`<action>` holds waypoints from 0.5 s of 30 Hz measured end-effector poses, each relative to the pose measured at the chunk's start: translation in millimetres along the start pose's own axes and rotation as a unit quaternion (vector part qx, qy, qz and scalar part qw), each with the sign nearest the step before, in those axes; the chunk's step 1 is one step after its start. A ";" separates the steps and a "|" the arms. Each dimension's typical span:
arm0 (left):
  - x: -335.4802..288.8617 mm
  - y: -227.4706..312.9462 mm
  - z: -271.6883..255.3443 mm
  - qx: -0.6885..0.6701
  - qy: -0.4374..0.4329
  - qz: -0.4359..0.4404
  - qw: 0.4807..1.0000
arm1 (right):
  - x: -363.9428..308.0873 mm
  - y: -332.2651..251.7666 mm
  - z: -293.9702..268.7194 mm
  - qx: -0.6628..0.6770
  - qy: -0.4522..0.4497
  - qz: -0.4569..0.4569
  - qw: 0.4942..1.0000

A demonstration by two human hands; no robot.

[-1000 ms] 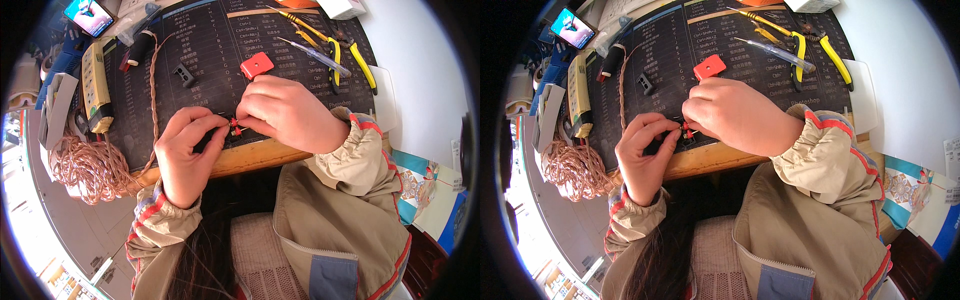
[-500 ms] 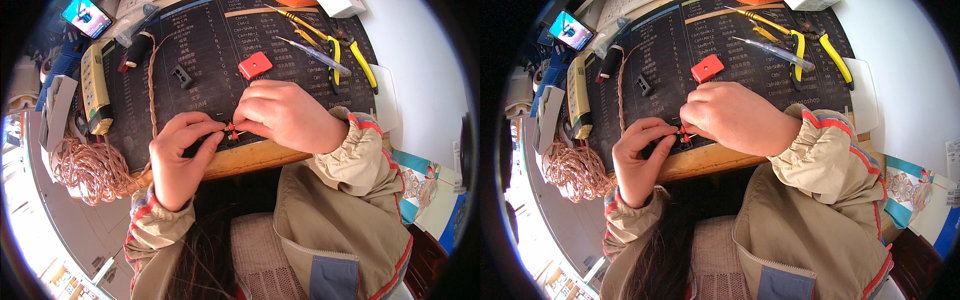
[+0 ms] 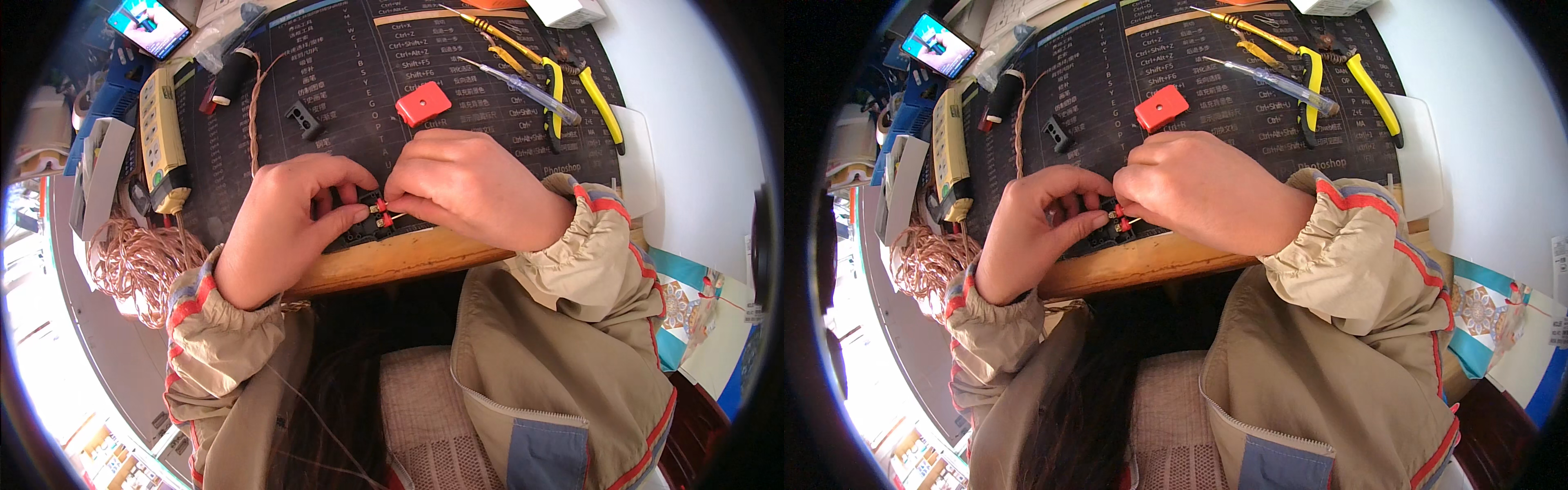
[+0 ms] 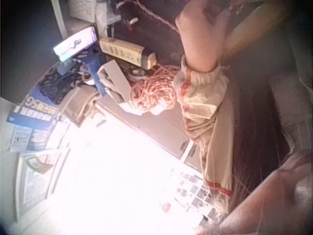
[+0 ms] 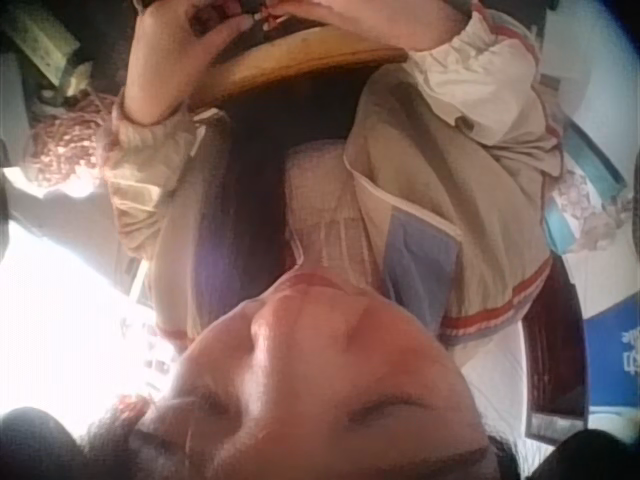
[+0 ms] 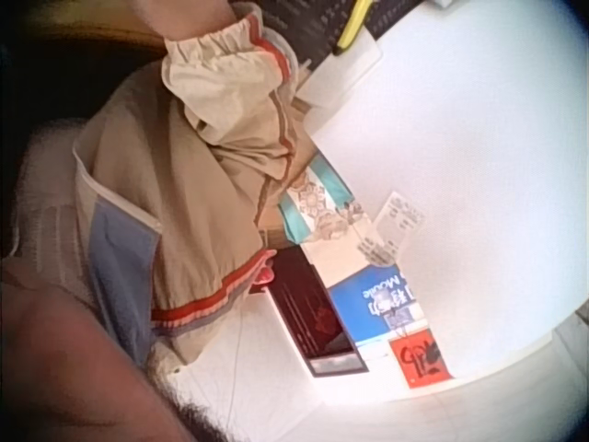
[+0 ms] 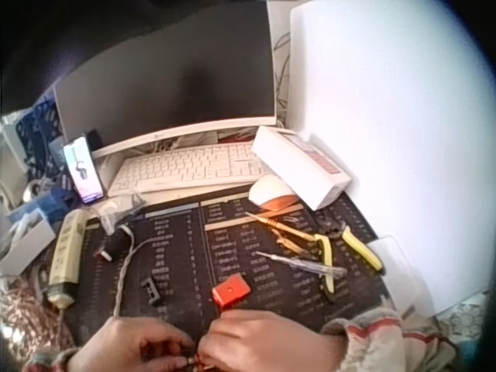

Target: The person assembles a small electrical connector by inserting wires into a black plastic housing and securing them with red locking clips. They handle the wires and clips by hand, occasionally using a small screwdriver to tighten or adjust components. The task is performed on a cluttered workbench with tools and parts visible.

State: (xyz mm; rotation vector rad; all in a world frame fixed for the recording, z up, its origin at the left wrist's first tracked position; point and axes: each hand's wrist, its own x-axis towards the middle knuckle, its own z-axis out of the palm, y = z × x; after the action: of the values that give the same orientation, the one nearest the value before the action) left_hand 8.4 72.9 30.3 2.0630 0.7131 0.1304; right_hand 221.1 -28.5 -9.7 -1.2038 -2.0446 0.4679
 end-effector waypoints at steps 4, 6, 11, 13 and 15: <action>2.9 -3.9 -0.4 0.034 -0.002 0.069 0.997 | -0.2 -0.5 -0.5 -0.001 -0.009 0.009 1.000; 2.3 -5.0 0.9 0.049 0.009 0.093 0.994 | -0.3 -0.9 -1.1 0.007 -0.012 0.012 1.000; -1.3 -5.9 5.5 0.120 0.045 0.193 0.973 | 0.4 -1.6 -2.2 0.018 -0.025 0.022 0.999; -1.3 -7.5 1.7 0.149 0.020 0.216 0.965 | 0.5 -1.8 -2.3 0.021 -0.026 0.021 0.999; -1.1 -9.3 -1.7 0.153 0.003 0.229 0.961 | 0.4 -2.0 -2.0 0.029 -0.023 0.028 0.999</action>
State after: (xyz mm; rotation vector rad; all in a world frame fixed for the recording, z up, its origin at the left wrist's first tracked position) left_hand 2.8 77.3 24.0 2.4991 0.2547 0.3036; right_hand 221.2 -29.2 -7.0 -1.2293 -2.0262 0.5830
